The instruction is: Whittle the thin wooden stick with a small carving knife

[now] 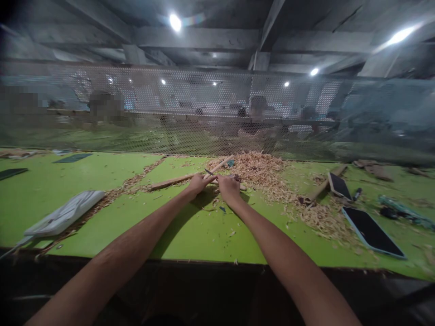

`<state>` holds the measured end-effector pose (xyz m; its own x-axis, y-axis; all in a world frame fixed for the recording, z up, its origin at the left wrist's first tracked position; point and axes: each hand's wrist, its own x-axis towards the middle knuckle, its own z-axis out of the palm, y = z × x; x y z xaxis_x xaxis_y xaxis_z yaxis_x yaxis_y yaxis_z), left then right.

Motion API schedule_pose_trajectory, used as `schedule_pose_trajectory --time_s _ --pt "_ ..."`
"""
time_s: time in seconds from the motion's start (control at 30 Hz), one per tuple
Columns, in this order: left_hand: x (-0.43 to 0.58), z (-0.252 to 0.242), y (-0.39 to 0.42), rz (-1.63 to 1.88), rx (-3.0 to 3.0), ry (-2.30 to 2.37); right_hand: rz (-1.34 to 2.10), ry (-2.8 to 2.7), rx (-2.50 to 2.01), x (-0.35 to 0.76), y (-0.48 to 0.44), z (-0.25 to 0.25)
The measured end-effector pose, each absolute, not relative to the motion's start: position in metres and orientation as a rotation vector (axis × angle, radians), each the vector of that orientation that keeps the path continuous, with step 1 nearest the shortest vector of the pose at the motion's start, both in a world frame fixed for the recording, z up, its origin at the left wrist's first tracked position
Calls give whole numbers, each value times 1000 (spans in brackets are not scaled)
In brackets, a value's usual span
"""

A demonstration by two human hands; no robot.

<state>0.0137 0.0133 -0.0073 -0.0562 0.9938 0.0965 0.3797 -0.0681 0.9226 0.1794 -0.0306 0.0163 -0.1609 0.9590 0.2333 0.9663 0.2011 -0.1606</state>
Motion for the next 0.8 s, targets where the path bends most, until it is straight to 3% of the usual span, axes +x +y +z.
schedule_pose_trajectory --time_s 0.5,0.8 --pt "13 -16 25 1147 1487 1601 -66 -2102 -1858 170 -25 9" --pt "2 -13 19 1055 1446 1317 162 -2195 -1636 188 -14 8"
